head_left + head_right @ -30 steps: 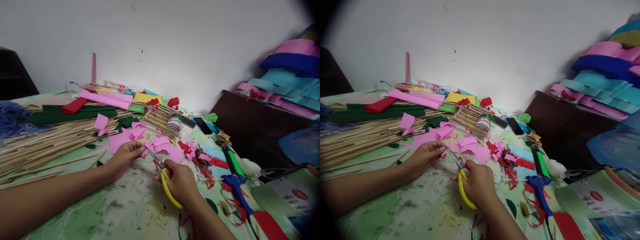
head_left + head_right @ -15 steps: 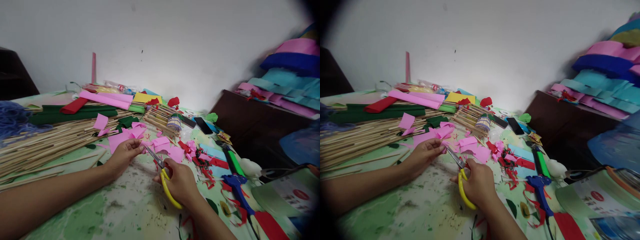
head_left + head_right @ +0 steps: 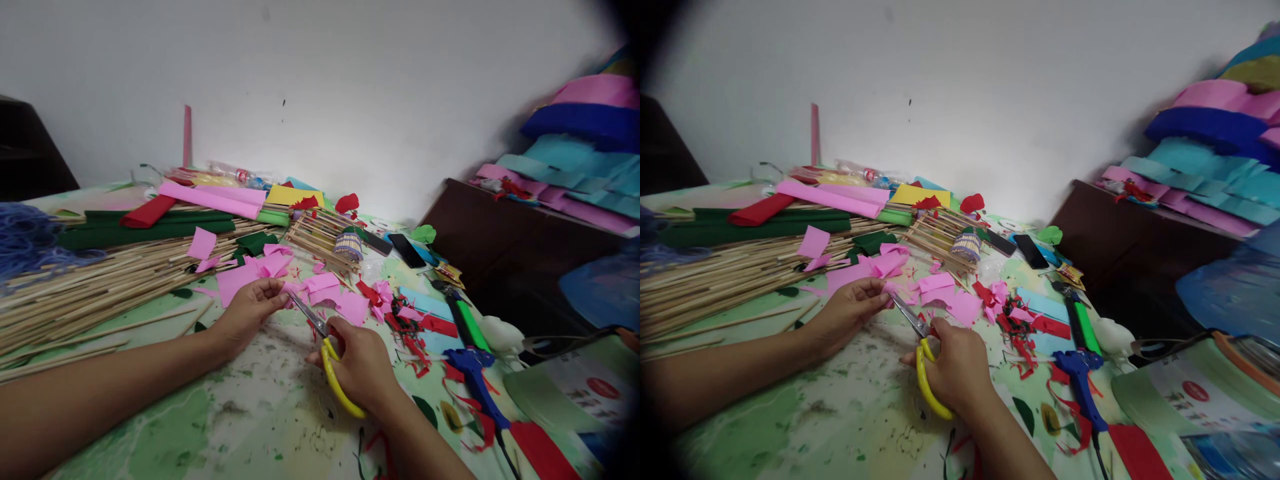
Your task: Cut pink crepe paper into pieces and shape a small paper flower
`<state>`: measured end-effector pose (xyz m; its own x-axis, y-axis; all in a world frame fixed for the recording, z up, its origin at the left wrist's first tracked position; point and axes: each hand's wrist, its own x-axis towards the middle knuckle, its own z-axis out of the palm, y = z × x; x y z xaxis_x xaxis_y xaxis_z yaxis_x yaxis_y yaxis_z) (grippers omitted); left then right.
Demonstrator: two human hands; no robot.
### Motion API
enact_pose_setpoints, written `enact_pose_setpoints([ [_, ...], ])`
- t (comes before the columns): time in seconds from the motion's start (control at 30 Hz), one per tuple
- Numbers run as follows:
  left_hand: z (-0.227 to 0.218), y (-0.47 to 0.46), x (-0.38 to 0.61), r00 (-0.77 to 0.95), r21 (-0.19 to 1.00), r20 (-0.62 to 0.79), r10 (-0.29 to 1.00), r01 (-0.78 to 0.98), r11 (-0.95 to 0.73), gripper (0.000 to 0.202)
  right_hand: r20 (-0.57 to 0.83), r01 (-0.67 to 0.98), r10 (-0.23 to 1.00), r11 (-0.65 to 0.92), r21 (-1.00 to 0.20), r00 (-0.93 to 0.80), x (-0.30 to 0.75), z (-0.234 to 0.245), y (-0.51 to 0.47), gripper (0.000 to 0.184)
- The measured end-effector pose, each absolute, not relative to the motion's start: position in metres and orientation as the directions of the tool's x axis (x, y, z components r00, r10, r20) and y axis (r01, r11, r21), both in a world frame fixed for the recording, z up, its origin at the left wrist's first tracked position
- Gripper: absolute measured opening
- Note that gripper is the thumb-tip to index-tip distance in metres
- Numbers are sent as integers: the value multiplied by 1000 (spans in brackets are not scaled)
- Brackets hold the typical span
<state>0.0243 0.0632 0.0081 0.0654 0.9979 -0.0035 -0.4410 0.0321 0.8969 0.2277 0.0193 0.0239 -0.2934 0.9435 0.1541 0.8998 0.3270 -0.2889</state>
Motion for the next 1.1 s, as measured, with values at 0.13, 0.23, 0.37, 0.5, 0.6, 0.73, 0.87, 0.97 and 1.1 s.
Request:
enact_pose_setpoints([
  [0.13, 7, 63, 24, 68, 899, 1, 998, -437, 29, 26, 138, 906, 947, 318, -279, -290, 227, 25, 19, 35],
  [0.23, 5, 63, 24, 84, 904, 23, 996, -427, 15, 23, 128, 905, 950, 310, -292, -284, 227, 26, 19, 36],
  [0.37, 4, 64, 23, 104, 909, 47, 993, -417, 0, 20, 139, 896, 949, 312, -315, -282, 227, 25, 20, 36],
  [0.5, 4, 63, 23, 111, 903, 30, 993, -430, 20, 20, 142, 901, 950, 308, -306, -276, 227, 25, 20, 34],
  [0.6, 5, 63, 23, 96, 895, -3, 995, -443, 46, 22, 149, 914, 952, 298, -275, -265, 227, 25, 19, 31],
  [0.73, 6, 64, 24, 86, 893, -21, 996, -446, 57, 21, 145, 932, 958, 277, -234, -248, 226, 26, 18, 31],
  [0.87, 6, 64, 24, 96, 899, -6, 995, -436, 48, 16, 154, 932, 955, 284, -228, -253, 225, 28, 18, 32],
  [0.97, 7, 64, 23, 98, 904, -2, 995, -426, 44, 16, 136, 936, 962, 264, -232, -238, 224, 29, 18, 33],
  [1.1, 7, 63, 24, 118, 910, -3, 993, -411, 51, 16, 138, 917, 955, 291, -272, -262, 225, 27, 19, 35],
])
